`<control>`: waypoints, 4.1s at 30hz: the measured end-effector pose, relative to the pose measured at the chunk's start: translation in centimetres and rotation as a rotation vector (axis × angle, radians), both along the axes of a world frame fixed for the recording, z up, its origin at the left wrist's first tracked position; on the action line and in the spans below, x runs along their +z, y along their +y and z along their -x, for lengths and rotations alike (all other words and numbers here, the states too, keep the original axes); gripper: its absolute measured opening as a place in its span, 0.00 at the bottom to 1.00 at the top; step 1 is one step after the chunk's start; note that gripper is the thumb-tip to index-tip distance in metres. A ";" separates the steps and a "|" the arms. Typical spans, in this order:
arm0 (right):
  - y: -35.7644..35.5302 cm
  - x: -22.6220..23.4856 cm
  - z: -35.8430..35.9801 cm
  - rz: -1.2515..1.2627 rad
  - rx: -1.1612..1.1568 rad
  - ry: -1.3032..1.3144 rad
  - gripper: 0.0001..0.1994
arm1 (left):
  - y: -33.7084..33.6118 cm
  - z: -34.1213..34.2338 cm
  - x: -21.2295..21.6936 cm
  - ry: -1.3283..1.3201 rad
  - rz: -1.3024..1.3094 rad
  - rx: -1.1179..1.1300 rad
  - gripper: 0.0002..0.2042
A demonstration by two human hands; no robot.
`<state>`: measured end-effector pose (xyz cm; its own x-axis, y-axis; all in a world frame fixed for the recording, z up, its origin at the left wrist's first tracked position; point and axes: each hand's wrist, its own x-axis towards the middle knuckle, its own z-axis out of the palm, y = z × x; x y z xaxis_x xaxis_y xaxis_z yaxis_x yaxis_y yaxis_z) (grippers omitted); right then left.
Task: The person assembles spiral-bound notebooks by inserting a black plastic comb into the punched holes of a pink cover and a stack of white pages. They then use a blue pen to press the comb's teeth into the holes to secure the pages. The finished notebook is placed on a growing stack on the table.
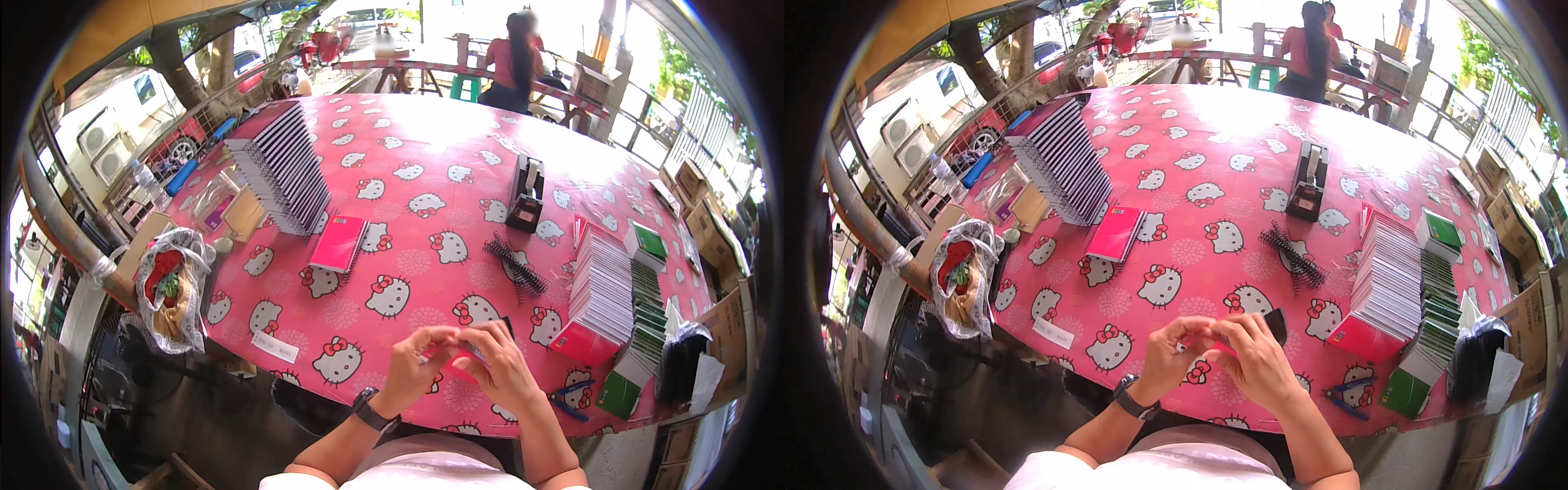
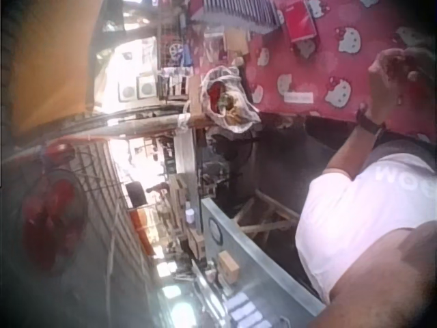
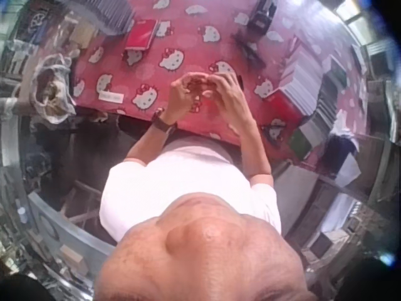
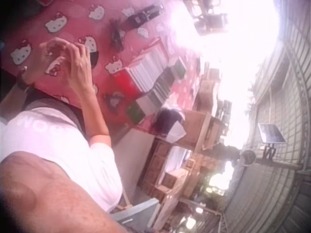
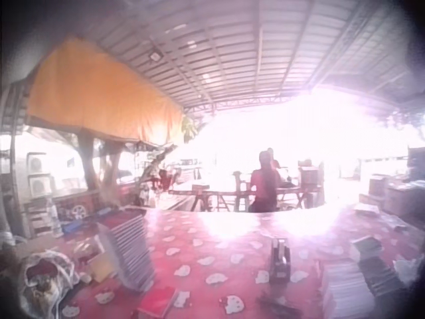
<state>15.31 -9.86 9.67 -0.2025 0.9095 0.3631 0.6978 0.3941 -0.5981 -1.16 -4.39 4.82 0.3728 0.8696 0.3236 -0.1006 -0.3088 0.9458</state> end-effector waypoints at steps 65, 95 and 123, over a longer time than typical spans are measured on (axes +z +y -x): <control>-20.6 -17.4 -8.3 1.713 0.377 0.094 0.16 | 21.0 9.9 -5.7 1.225 -0.359 0.662 0.39; -24.8 -21.1 -9.4 2.031 0.621 0.462 0.32 | 21.1 9.9 -6.2 1.212 -0.388 0.700 0.39; -11.6 -0.6 -12.6 0.494 -0.186 -0.087 0.10 | 21.0 9.8 -6.4 1.194 -0.394 0.682 0.40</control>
